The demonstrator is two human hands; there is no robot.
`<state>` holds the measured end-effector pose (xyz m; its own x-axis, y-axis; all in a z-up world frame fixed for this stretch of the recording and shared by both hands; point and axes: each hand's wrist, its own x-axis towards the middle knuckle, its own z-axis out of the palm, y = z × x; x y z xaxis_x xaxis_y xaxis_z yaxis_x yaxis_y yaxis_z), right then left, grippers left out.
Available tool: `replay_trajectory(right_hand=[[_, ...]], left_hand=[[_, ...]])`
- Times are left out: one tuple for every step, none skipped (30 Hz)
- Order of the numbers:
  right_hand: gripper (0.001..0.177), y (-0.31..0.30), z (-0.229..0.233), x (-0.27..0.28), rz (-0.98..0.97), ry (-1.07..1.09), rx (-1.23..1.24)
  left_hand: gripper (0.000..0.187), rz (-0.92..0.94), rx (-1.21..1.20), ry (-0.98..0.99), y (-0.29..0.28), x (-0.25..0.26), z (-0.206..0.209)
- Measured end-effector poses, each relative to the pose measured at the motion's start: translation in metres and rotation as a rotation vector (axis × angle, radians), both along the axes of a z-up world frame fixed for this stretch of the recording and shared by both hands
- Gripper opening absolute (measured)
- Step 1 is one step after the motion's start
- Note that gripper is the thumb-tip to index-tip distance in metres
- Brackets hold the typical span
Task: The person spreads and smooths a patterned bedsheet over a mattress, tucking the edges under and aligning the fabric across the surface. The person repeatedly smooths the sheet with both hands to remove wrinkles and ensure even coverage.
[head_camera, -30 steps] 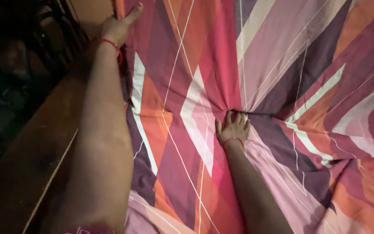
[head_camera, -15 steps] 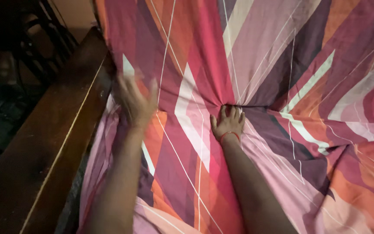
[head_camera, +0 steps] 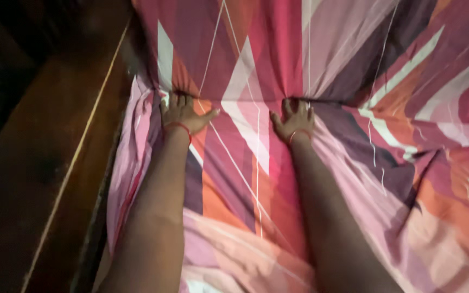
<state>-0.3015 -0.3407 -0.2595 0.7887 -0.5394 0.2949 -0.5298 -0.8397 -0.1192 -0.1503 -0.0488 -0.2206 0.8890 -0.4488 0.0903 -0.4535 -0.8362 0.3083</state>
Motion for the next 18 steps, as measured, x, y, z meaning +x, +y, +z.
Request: replay_trajectory(right_hand=[[0.081, -0.003, 0.002, -0.003, 0.031, 0.016, 0.034], [0.083, -0.004, 0.003, -0.009, 0.062, 0.032, 0.068], [0.085, -0.005, 0.004, -0.017, 0.109, 0.091, 0.095], [0.088, -0.004, 0.005, -0.025, 0.157, 0.151, 0.123], [0.091, -0.004, 0.009, -0.033, 0.198, 0.202, 0.147], [0.09, 0.002, 0.008, -0.044, 0.204, 0.277, 0.172], [0.09, 0.011, 0.006, -0.056, 0.21, 0.347, 0.192], [0.089, 0.019, 0.006, -0.071, 0.214, 0.417, 0.213], [0.09, 0.026, 0.006, -0.087, 0.254, 0.424, 0.18], [0.092, 0.034, 0.007, -0.103, 0.295, 0.43, 0.147], [0.09, 0.042, 0.011, -0.112, 0.248, 0.421, 0.123], [0.088, 0.052, 0.014, -0.119, 0.202, 0.411, 0.099], [0.086, 0.062, 0.014, -0.127, 0.151, 0.402, 0.085], [0.084, 0.071, 0.015, -0.136, 0.128, 0.306, 0.05], [0.082, 0.08, 0.014, -0.144, 0.106, 0.214, 0.02], [0.08, 0.087, 0.016, -0.15, 0.084, 0.123, -0.01], [0.076, 0.089, 0.021, -0.148, 0.042, 0.12, -0.005], [0.072, 0.09, 0.025, -0.146, 0.0, 0.116, 0.0]], left_hand=[[0.116, -0.017, -0.014, -0.02, 0.002, 0.001, -0.002], [0.114, -0.034, -0.029, -0.041, 0.004, 0.002, -0.004], [0.112, -0.049, -0.053, -0.058, 0.006, 0.002, -0.008], [0.11, -0.067, -0.055, -0.082, 0.009, 0.001, -0.013], [0.108, -0.09, -0.061, -0.113, 0.011, 0.003, -0.015], [0.106, -0.113, -0.068, -0.144, 0.013, 0.004, -0.018], [0.106, -0.124, -0.062, -0.151, 0.015, 0.006, -0.019], [0.106, -0.135, -0.056, -0.159, 0.018, 0.005, -0.02], [0.107, -0.145, -0.049, -0.161, 0.022, 0.001, -0.024], [0.104, -0.141, -0.043, -0.142, 0.023, -0.005, -0.028], [0.102, -0.122, -0.043, -0.129, 0.026, -0.012, -0.028], [0.1, -0.103, -0.043, -0.116, 0.029, -0.02, -0.027], [0.101, -0.087, -0.03, -0.1, 0.033, -0.031, -0.028], [0.102, -0.071, -0.016, -0.084, 0.038, -0.044, -0.028], [0.102, -0.054, 0.002, -0.064, 0.045, -0.059, -0.029], [0.101, -0.038, -0.009, -0.053, 0.052, -0.074, -0.029], [0.1, -0.017, -0.021, -0.046, 0.058, -0.086, -0.025], [0.099, 0.004, -0.034, -0.039, 0.063, -0.098, -0.02]])
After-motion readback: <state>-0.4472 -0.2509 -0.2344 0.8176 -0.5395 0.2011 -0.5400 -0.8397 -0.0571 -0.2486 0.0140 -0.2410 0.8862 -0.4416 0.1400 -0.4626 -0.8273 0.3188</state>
